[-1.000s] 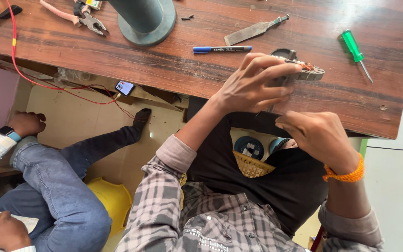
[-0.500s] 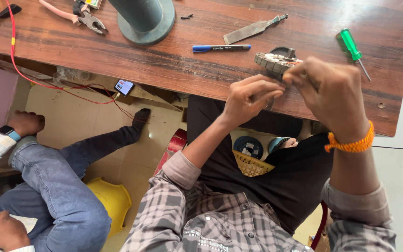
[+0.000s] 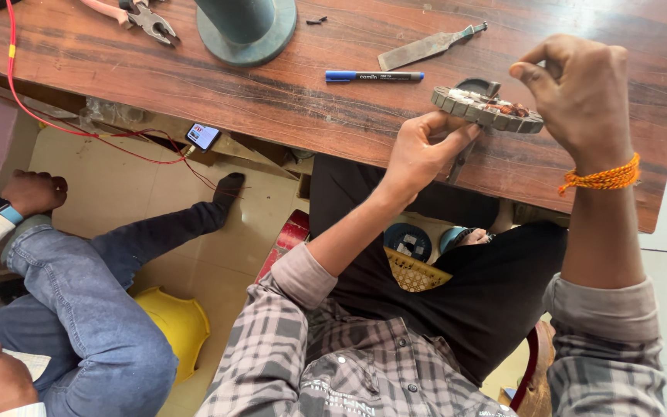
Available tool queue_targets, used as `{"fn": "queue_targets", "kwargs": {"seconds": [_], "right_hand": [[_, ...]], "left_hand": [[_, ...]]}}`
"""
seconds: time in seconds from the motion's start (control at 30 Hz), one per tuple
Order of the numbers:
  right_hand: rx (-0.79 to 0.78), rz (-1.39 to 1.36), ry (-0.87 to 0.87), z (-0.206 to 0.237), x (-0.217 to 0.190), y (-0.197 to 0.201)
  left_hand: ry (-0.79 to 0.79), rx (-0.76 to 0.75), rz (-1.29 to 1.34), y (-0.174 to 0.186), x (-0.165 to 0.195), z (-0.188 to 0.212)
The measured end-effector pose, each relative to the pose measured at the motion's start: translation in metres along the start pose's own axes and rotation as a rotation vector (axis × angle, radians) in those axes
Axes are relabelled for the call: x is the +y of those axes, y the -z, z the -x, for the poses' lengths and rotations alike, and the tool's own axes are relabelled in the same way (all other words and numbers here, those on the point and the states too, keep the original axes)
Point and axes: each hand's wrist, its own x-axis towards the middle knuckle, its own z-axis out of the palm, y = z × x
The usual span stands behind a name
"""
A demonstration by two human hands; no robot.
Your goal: The person sits at a workbench and works on a small circular motor component with copper windings, holding it against the bench edge while fitting and pressing parts into place by hand and turning a screwdriver on it. They occasionally reposition the component and pick at its slots throughout the episode.
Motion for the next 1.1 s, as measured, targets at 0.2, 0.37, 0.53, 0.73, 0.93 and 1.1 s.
{"fn": "queue_targets", "kwargs": {"seconds": [0.2, 0.37, 0.53, 0.73, 0.93, 1.1], "right_hand": [[0.045, -0.023, -0.074, 0.008, 0.012, 0.005], [0.098, -0.017, -0.15, 0.026, 0.011, 0.024], [0.141, -0.168, -0.2, 0.043, -0.003, 0.045], [0.069, -0.285, -0.236, 0.069, -0.037, 0.071], [-0.108, -0.162, -0.063, 0.08, -0.065, 0.048], [-0.133, 0.04, 0.104, 0.097, -0.072, -0.003]], "left_hand": [[-0.112, 0.187, -0.197, -0.017, 0.014, 0.017], [-0.916, 0.224, -0.743, -0.007, 0.039, 0.019], [-1.011, -0.271, -0.969, 0.023, 0.053, -0.03], [-0.821, -0.329, -0.677, 0.03, 0.04, -0.039], [-0.854, -0.311, -0.614, 0.034, 0.034, -0.043], [-0.851, -0.328, -0.61, 0.034, 0.036, -0.044]]}}
